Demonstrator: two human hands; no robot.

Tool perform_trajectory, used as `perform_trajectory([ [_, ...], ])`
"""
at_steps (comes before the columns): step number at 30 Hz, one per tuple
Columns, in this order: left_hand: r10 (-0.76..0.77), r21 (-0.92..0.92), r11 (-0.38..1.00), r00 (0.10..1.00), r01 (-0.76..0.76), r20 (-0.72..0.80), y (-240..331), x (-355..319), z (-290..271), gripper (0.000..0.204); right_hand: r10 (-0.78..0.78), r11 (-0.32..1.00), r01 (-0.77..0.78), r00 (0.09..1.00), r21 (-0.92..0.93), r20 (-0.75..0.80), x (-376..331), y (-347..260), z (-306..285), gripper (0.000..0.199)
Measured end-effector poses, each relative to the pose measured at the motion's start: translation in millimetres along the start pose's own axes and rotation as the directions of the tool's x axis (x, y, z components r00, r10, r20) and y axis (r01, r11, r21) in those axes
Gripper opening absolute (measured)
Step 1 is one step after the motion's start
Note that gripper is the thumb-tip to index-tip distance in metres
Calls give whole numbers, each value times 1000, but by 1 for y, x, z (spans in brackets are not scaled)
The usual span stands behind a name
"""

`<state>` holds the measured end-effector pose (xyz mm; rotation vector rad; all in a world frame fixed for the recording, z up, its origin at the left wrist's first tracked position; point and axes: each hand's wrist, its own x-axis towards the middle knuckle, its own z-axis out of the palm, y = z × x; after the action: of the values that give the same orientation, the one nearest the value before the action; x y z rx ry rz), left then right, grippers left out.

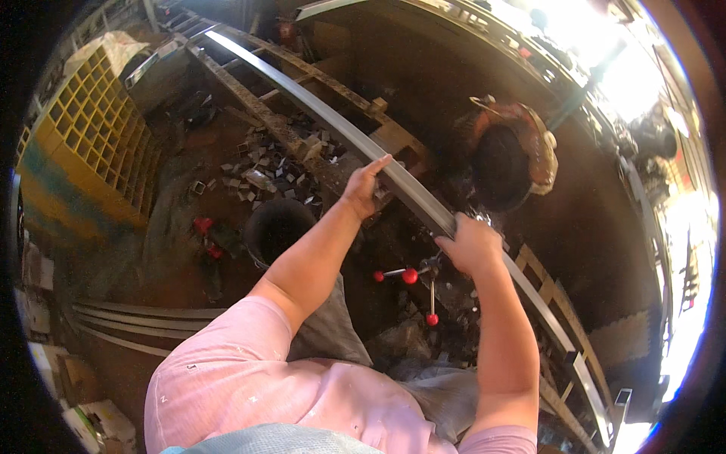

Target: The person selects hollow metal profiles from a stack, positions them on a chop saw, and cuts them to length. After each cut, the person removes the cut piece and places it aside, repeating the process for several profiles.

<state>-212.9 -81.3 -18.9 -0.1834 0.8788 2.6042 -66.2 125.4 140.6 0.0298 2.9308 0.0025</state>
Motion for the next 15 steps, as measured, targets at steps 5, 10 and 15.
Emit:
perform_trajectory([
  [5, 133, -136, 982, 991, -129, 19, 34, -4, -5, 50, -31, 999, 30, 995, -21, -91, -24, 9, -10, 58],
  [10, 289, -536, 804, 957, -258, -27, 89, 11, -35, 47, -46, 999, 47, 999, -11, 18, -62, -3, 2, 55],
  [15, 343, -496, 809, 939, -316, -38, 78, 17, -63, 28, -23, 991, 26, 999, 130, -29, -74, -15, 31, 51],
])
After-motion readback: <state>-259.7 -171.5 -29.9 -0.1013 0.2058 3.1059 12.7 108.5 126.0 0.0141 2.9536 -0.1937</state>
